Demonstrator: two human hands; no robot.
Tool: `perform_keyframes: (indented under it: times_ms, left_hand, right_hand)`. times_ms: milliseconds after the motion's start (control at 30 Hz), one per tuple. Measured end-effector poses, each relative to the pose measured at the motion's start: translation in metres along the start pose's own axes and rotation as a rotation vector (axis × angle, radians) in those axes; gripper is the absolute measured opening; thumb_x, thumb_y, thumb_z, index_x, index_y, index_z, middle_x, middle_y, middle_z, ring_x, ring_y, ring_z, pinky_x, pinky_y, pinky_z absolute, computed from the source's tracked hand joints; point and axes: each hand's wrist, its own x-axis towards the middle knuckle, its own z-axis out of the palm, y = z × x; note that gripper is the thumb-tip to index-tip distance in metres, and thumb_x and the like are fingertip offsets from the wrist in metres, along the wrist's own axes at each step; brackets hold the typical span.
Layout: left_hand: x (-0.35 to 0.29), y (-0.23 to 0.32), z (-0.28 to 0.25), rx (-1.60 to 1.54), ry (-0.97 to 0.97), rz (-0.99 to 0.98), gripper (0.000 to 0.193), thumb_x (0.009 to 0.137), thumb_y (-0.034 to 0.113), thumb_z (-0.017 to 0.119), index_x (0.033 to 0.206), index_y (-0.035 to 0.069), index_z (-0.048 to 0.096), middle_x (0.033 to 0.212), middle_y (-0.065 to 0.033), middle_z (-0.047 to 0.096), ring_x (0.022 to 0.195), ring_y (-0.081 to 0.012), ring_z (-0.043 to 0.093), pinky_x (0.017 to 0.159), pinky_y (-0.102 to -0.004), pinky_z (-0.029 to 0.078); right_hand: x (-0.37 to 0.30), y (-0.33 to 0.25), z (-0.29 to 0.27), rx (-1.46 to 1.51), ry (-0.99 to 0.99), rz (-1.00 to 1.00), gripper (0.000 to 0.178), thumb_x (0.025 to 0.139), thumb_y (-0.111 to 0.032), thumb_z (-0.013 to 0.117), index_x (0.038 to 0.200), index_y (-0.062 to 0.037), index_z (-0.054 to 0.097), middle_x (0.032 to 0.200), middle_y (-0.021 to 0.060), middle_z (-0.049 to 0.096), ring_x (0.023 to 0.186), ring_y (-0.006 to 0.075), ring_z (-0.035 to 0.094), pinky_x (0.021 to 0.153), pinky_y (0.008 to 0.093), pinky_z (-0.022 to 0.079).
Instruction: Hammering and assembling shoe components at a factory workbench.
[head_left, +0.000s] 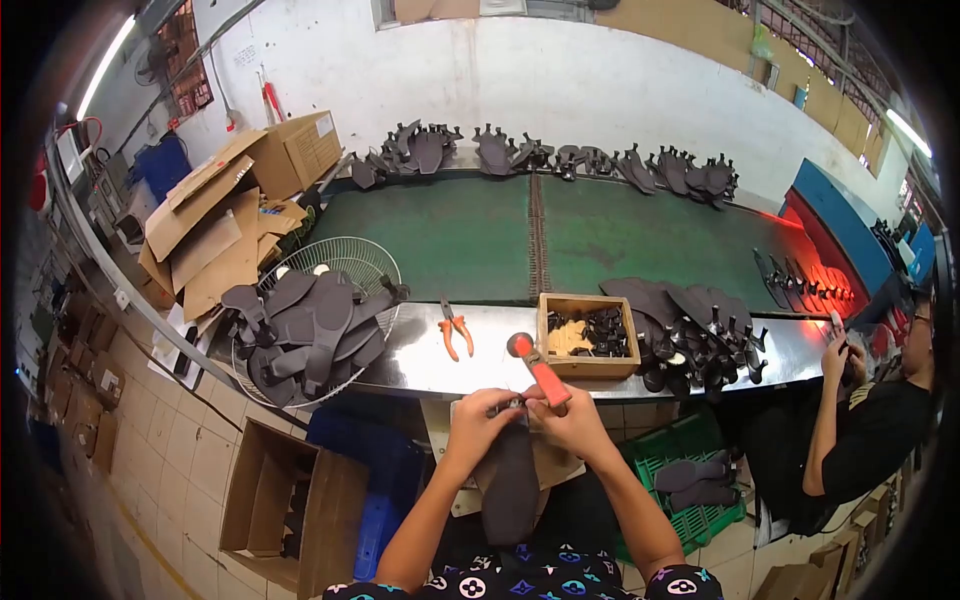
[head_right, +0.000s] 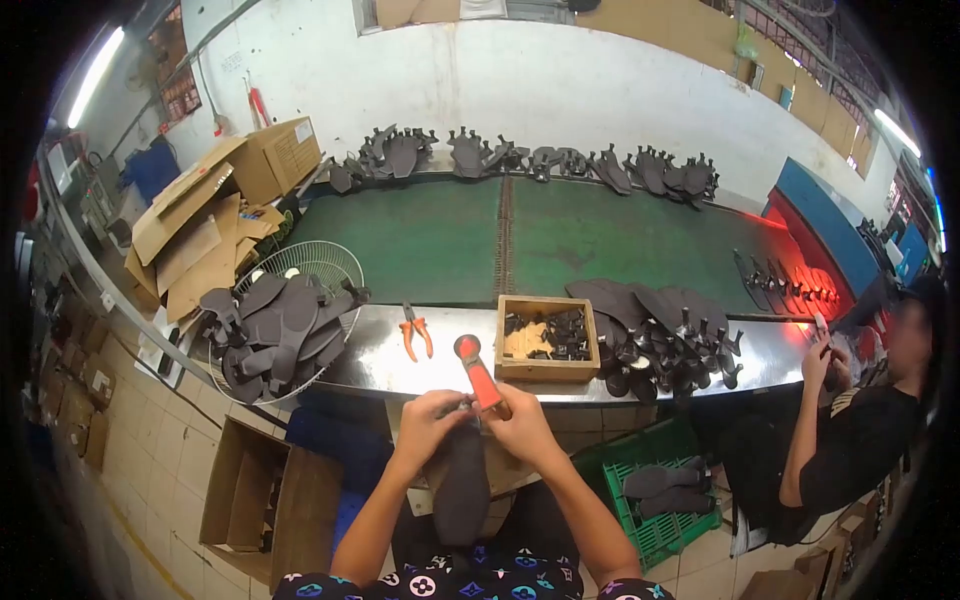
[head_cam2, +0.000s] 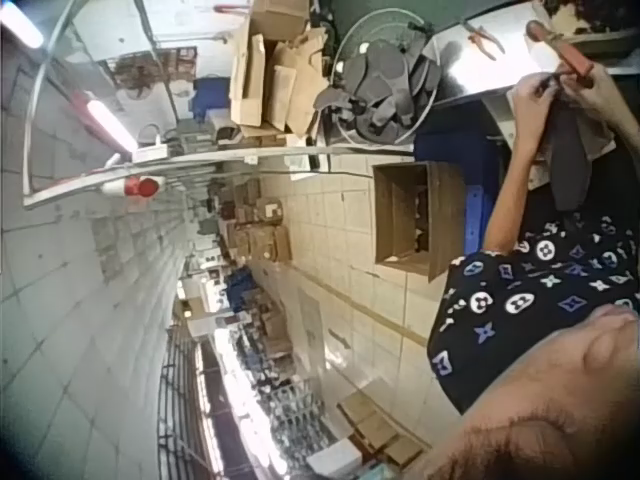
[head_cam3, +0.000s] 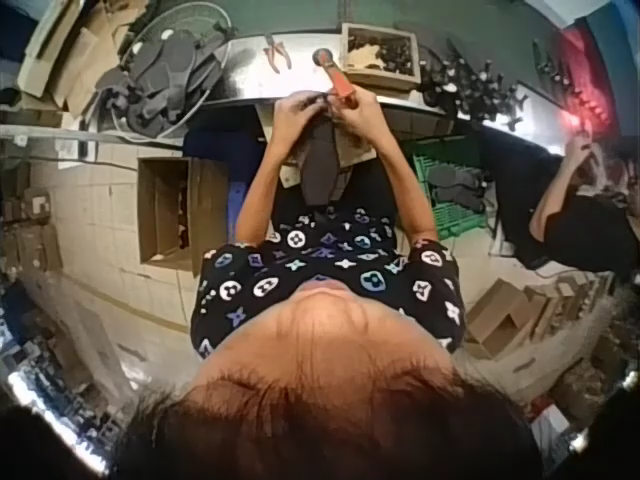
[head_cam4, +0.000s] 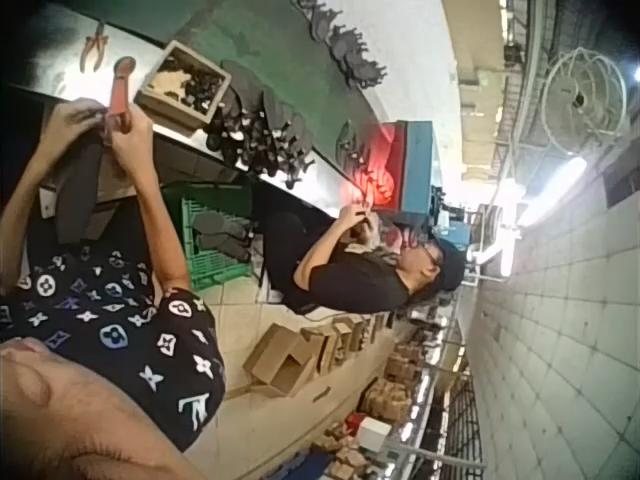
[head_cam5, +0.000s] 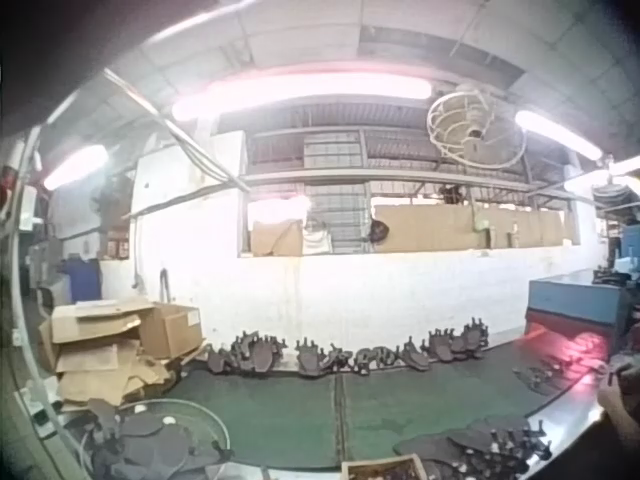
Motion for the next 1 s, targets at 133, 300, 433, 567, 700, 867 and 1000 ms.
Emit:
perform_keyframes:
  times_ms: [133,300,433,567,700,867,1000]
  left_hand:
    - [-0.018,-0.008,-0.003,0.005,0.037,-0.016,0.031,0.076,0.009,0.082,0.104,0.0,0.073,0.098,-0.0129,0.073,0.083,-0.0224,0.069,0.074,-0.0307,0.054]
    - [-0.019,-0.011,-0.007,-0.081,-0.002,-0.091,0.029,0.077,0.006,0.079,0.105,0.001,0.073,0.101,-0.0136,0.073,0.09,-0.0228,0.07,0.081,-0.0317,0.054]
    - [-0.018,-0.002,-0.011,-0.078,-0.018,-0.142,0.029,0.077,0.006,0.078,0.106,0.002,0.073,0.101,-0.0143,0.072,0.09,-0.0235,0.07,0.081,-0.0326,0.054]
    - [-0.023,-0.005,-0.011,-0.088,-0.017,-0.099,0.029,0.078,0.006,0.077,0.106,0.001,0.072,0.1,-0.0143,0.072,0.088,-0.022,0.07,0.078,-0.0321,0.054]
    - [-0.017,0.001,-0.011,-0.133,-0.038,-0.14,0.029,0.078,0.005,0.076,0.106,0.001,0.072,0.095,-0.0137,0.073,0.084,-0.017,0.069,0.075,-0.0297,0.053]
    - [-0.019,-0.01,-0.014,-0.202,-0.077,-0.134,0.03,0.078,0.005,0.078,0.106,-0.001,0.073,0.097,-0.0122,0.075,0.086,-0.0143,0.069,0.08,-0.0274,0.053]
    - [-0.014,-0.013,-0.009,-0.253,-0.088,-0.12,0.03,0.077,0.004,0.079,0.106,-0.002,0.073,0.099,-0.0116,0.075,0.087,-0.0136,0.068,0.081,-0.0272,0.053]
  right_hand:
    - [-0.001,-0.001,0.007,-0.045,-0.096,-0.073,0.021,0.085,-0.004,0.066,0.105,0.0022,0.066,0.094,0.0164,0.068,0.085,0.0297,0.067,0.076,0.0344,0.051]
    - [-0.001,-0.004,0.011,-0.232,-0.106,-0.267,0.028,0.078,0.003,0.068,0.106,-0.0002,0.066,0.106,0.0165,0.067,0.094,0.0365,0.066,0.08,0.0392,0.053]
    - [0.001,-0.012,0.013,-0.314,-0.12,-0.305,0.03,0.076,0.004,0.068,0.105,-0.0025,0.067,0.111,0.0113,0.067,0.094,0.0355,0.067,0.079,0.0396,0.054]
    - [-0.004,-0.012,0.011,-0.335,-0.151,-0.314,0.032,0.075,0.003,0.068,0.107,-0.0039,0.067,0.111,0.01,0.066,0.092,0.0356,0.067,0.078,0.04,0.054]
    - [-0.007,-0.019,0.006,-0.381,-0.136,-0.275,0.026,0.078,0.003,0.067,0.104,0.0009,0.064,0.096,0.0121,0.063,0.085,0.033,0.063,0.074,0.037,0.052]
    - [-0.045,-0.059,0.006,0.018,0.131,-0.083,0.02,0.098,-0.006,0.058,0.115,0.0041,0.061,0.076,0.0015,0.062,0.059,0.0041,0.048,0.055,0.0242,0.042]
    - [-0.078,-0.069,-0.008,-0.258,0.033,-0.07,0.037,0.097,-0.006,0.061,0.132,0.0038,0.055,0.097,0.0197,0.069,0.083,0.0282,0.07,0.074,0.0333,0.054]
